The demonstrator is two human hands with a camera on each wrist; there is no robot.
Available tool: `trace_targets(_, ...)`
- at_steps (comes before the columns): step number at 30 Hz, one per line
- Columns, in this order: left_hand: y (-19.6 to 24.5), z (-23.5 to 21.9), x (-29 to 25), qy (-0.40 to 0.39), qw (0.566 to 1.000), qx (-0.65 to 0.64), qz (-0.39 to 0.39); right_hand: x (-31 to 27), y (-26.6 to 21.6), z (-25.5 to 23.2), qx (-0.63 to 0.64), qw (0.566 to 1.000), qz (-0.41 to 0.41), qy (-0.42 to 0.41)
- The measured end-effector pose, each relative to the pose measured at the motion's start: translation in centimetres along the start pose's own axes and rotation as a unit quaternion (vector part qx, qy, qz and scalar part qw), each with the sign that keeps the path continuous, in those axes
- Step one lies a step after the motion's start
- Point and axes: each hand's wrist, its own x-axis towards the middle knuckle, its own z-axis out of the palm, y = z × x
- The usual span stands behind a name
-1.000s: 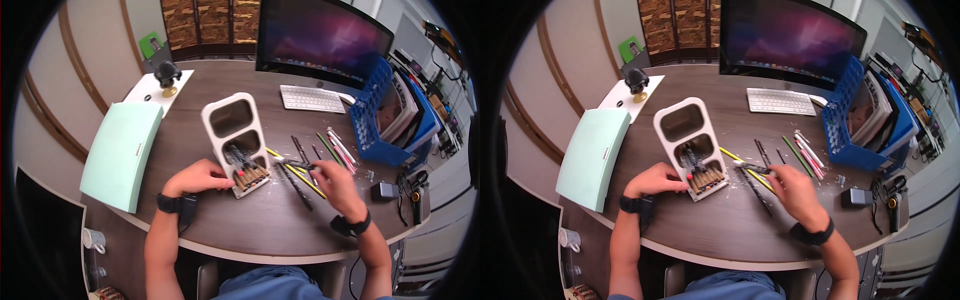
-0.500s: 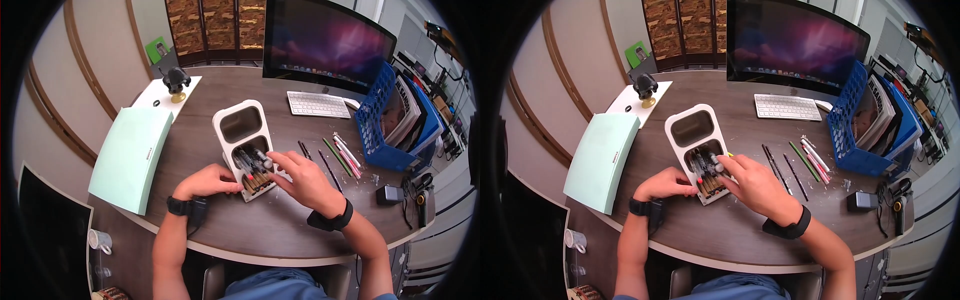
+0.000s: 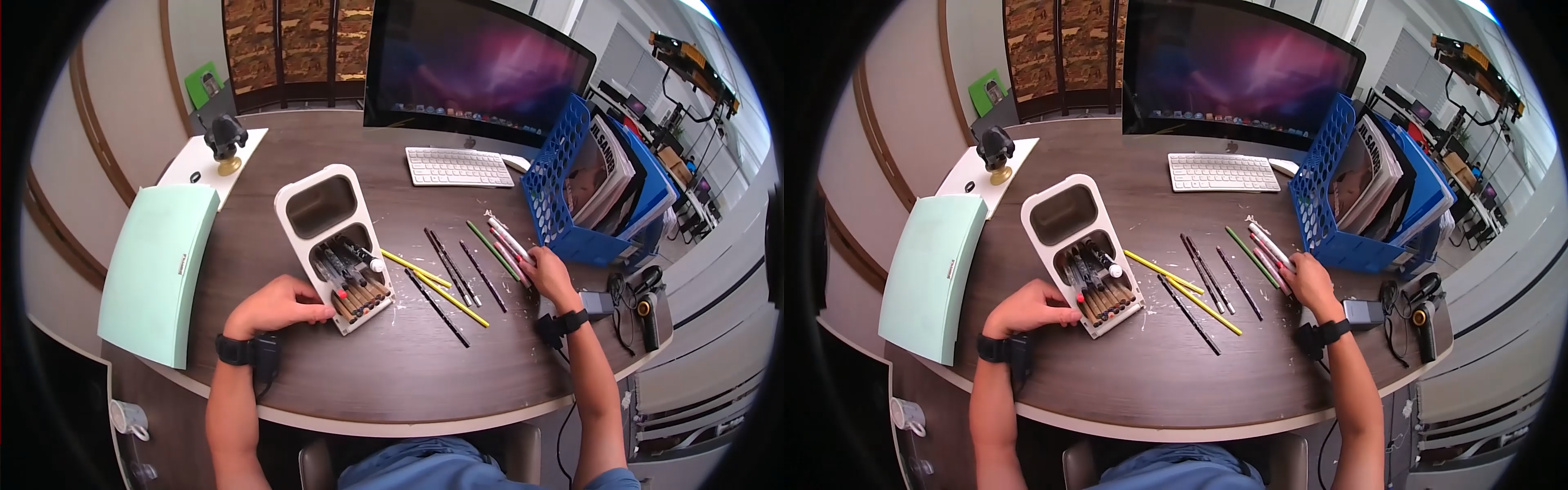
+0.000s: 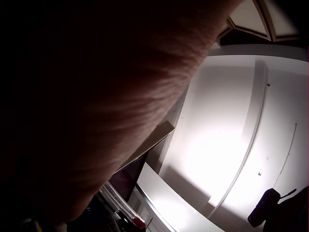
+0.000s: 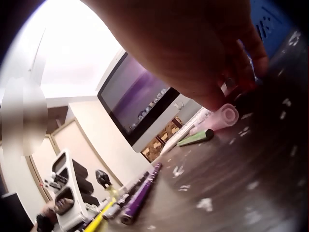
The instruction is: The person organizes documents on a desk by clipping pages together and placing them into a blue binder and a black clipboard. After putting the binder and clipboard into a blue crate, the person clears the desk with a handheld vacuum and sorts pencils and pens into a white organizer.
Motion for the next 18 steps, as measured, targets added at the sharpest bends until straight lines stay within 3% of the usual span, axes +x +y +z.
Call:
trace_targets(3,-0.3,0.0,0.1,-0.001,1.000,-0.013,0.001,-0.2,-0.3,-0.5,0.125,0.991,0.051,0.012)
trace_targets(7,-0.4,0.1,0.2,0.003,1.000,-0.019,-0.006,-0.5,-2.7,-2.9,0.160,0.983,0.002,0.095)
trace_targets(11,-0.3,0.0,0.3,0.003,1.000,0.023,0.010,-2.7,-10.6,-7.0,0.216,0.957,-0.119,0.152)
trace_targets(15,-0.7,-0.2,0.3,-0.006,0.999,0.032,0.023,-3.7,-16.4,-7.3,0.228,0.908,-0.296,0.188)
trace_targets(18,-0.1,-0.2,0.2,-0.008,1.000,0.029,0.003,-3.3,-20.3,-6.2,0.230,0.905,-0.323,0.154)
